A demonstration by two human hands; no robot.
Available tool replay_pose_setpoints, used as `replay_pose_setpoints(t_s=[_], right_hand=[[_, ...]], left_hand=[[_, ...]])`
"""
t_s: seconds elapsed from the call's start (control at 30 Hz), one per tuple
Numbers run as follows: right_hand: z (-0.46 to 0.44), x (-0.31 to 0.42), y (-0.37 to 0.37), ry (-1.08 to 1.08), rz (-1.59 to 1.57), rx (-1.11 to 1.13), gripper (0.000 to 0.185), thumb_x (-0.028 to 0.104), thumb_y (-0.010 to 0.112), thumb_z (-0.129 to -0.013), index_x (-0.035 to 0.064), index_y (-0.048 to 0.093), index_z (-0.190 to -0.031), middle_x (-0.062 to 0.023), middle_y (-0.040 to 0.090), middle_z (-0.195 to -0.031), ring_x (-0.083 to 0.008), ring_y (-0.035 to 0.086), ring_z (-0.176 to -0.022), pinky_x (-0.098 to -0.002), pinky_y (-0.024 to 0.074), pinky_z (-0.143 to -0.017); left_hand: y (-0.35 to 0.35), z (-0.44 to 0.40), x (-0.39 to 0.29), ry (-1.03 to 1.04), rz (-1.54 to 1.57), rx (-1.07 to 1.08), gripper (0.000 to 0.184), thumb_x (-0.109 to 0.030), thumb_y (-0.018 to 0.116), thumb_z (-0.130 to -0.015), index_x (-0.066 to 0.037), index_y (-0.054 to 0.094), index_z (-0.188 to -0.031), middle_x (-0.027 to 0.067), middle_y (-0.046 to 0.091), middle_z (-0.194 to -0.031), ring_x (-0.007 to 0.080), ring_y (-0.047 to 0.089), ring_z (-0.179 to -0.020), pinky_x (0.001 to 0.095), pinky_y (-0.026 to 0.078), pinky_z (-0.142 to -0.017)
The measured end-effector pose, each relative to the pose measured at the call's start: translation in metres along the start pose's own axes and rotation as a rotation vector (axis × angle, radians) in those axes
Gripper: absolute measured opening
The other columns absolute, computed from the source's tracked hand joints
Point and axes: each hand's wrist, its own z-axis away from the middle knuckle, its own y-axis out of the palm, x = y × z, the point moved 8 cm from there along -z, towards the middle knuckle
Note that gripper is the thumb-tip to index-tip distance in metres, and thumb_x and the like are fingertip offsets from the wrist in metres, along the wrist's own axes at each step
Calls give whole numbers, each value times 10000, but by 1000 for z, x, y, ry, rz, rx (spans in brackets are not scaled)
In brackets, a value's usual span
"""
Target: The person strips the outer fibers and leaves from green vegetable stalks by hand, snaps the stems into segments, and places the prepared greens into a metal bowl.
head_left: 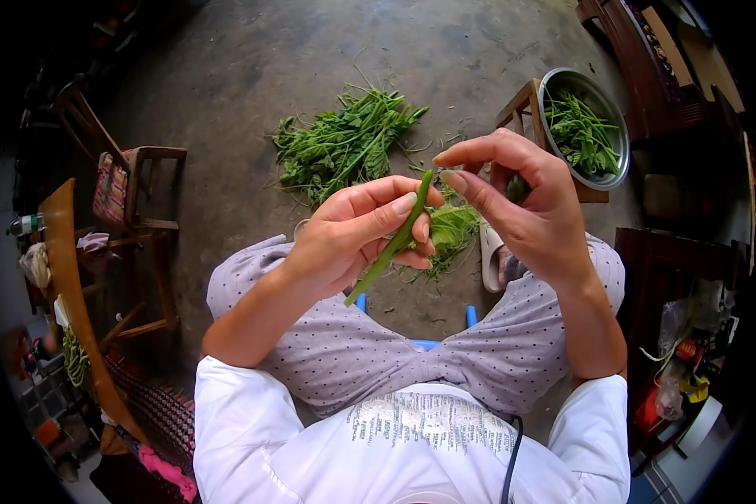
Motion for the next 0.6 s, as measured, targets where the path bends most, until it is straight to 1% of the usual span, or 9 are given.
replay_pose_setpoints(t_s=[0.13,0.2,0.33,0.43,0.5,0.53,0.6], right_hand=[[-1,3,0,25,13,10,116,18,683,-792,26,681,-907,-29,598,-784,-64,480,-585,-215,371,-499],[-1,4,2,-19,37,21,113,10,688,-782,25,680,-894,-36,596,-772,-75,491,-582,-225,381,-492],[-1,5,2,-49,64,10,104,6,684,-781,22,676,-883,-44,596,-763,-84,502,-581,-222,384,-494],[-1,7,-2,-67,76,-17,95,22,675,-802,17,668,-896,-27,603,-767,-67,512,-601,-221,389,-499],[2,-9,-5,209,-110,19,98,58,659,-844,7,652,-928,-13,617,-796,-52,527,-640,-224,402,-513],[0,-12,-6,161,-254,23,134,100,644,-880,-4,635,-964,1,627,-819,-31,513,-647,-212,402,-525],[-2,-4,-13,142,-445,46,165,134,630,-900,-8,625,-982,2,631,-825,-19,496,-623,-188,389,-519]], left_hand=[[1,0,2,-44,64,5,283,-147,443,-984,36,468,-1198,77,556,-880,163,625,-817,263,571,-684],[2,1,4,-83,97,30,287,-140,437,-985,37,460,-1210,79,550,-881,161,624,-806,249,572,-658],[2,1,5,-115,131,15,296,-135,436,-984,39,450,-1223,79,547,-874,164,626,-790,246,571,-649],[-1,0,7,-152,197,-20,292,-124,431,-984,41,443,-1224,88,561,-889,180,635,-801,260,581,-676],[-9,-2,8,-138,261,-64,274,-109,425,-983,39,444,-1213,107,586,-930,204,646,-850,288,593,-729],[-12,-3,8,-135,262,-67,274,-109,425,-983,39,444,-1213,107,586,-930,204,646,-850,288,593,-729],[-21,-5,7,-101,278,-96,250,-97,420,-982,32,454,-1194,127,600,-972,227,649,-900,317,595,-782]])
